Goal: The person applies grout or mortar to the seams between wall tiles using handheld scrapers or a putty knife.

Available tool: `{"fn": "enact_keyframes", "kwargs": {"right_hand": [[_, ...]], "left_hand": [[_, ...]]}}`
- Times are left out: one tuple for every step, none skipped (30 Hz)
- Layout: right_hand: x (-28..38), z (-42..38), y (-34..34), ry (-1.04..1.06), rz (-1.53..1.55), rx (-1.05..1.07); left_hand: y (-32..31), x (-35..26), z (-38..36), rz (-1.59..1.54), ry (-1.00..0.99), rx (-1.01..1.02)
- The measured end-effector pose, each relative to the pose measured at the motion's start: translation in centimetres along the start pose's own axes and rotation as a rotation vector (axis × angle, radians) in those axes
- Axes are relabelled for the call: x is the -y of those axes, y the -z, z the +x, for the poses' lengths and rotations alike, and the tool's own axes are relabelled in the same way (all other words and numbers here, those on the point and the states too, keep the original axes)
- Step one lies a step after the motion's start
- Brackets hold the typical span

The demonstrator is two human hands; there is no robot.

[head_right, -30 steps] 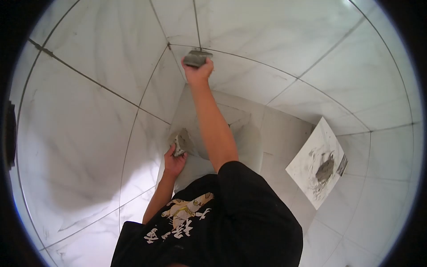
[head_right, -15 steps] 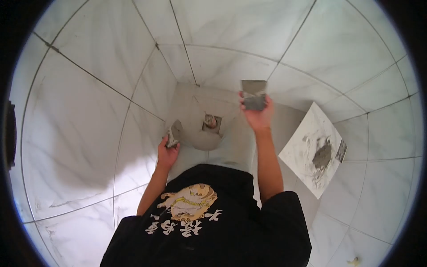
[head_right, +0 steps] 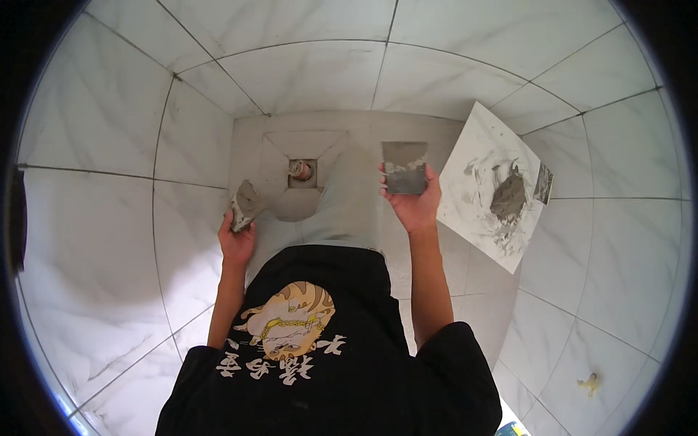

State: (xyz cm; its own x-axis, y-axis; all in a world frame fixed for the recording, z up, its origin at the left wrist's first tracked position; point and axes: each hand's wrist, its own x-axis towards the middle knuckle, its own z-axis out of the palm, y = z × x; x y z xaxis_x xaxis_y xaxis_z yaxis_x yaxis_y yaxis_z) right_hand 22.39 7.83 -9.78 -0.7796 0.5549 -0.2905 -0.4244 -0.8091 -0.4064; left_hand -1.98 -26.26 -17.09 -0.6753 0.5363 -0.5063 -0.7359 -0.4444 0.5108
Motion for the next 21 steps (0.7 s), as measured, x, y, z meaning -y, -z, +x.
{"fn": "enact_keyframes", "kwargs": {"right_hand": [[-0.4,0.4,-0.3,-0.034,-0.025,0.005],[-0.8,0.9,-0.7,-0.051,-0.047,0.006],[-0.9,1.2,-0.9,-0.059,-0.049,0.011],[-1.4,1.8,-1.2,-0.094,-0.055,0.032],[-2.5,2.6,-1.7,-0.134,-0.058,0.059],[-3.9,3.7,-2.2,-0.159,-0.057,0.078],[-5.7,5.0,-2.5,-0.214,-0.016,0.072],[-7.5,6.1,-2.8,-0.264,0.022,0.059],[-9.8,8.0,-3.3,-0.342,0.106,0.001],[-12.4,10.3,-3.7,-0.418,0.188,-0.064],[-15.5,12.8,-3.2,-0.431,0.199,-0.041],[-18.3,15.8,-2.7,-0.443,0.208,-0.013],[-20.8,18.5,-3.1,-0.451,0.198,-0.008],[-23.4,20.9,-3.6,-0.406,0.214,-0.096],[-25.6,23.3,-3.8,-0.360,0.233,-0.189],[-27.6,25.7,-3.4,-0.371,0.234,-0.198],[-29.6,28.1,-3.2,-0.283,0.235,-0.223],[-31.6,30.2,-2.7,-0.199,0.237,-0.254],[-33.1,32.0,-2.4,-0.212,0.240,-0.270],[-34.2,33.8,-2.1,-0.113,0.216,-0.373],[-35.4,35.2,-1.6,-0.014,0.188,-0.477]], "left_hand": [[-0.3,-0.1,-0.2,0.006,-0.009,-0.005],[-0.5,-0.1,-0.3,0.010,-0.021,-0.011],[-0.8,0.0,-0.2,0.006,-0.028,-0.016],[-0.8,-0.1,-0.2,0.009,-0.033,-0.001],[-0.7,-0.6,-0.4,0.013,-0.045,0.011],[-0.6,-1.1,-0.5,0.009,-0.072,-0.003],[-0.2,-1.3,-0.4,-0.022,-0.082,-0.017],[0.2,-1.6,-0.1,-0.052,-0.084,-0.027],[0.5,-1.9,0.3,-0.058,-0.094,-0.029],[1.1,-2.0,0.6,-0.136,-0.068,-0.067],[1.8,-2.1,1.0,-0.216,-0.039,-0.106],[2.6,-1.9,1.8,-0.226,-0.044,-0.104],[3.6,-1.6,2.5,-0.296,-0.009,-0.131],[4.4,-1.5,3.0,-0.365,0.026,-0.162],[4.7,-1.7,3.3,-0.371,0.021,-0.172],[4.9,-1.8,3.5,-0.411,0.014,-0.152],[5.2,-1.8,3.9,-0.449,0.008,-0.133],[5.7,-1.9,4.0,-0.448,0.010,-0.155],[6.2,-1.9,4.2,-0.461,0.031,-0.189],[6.5,-2.0,4.6,-0.470,0.052,-0.222],[6.9,-2.2,5.0,-0.465,0.055,-0.245]]}}
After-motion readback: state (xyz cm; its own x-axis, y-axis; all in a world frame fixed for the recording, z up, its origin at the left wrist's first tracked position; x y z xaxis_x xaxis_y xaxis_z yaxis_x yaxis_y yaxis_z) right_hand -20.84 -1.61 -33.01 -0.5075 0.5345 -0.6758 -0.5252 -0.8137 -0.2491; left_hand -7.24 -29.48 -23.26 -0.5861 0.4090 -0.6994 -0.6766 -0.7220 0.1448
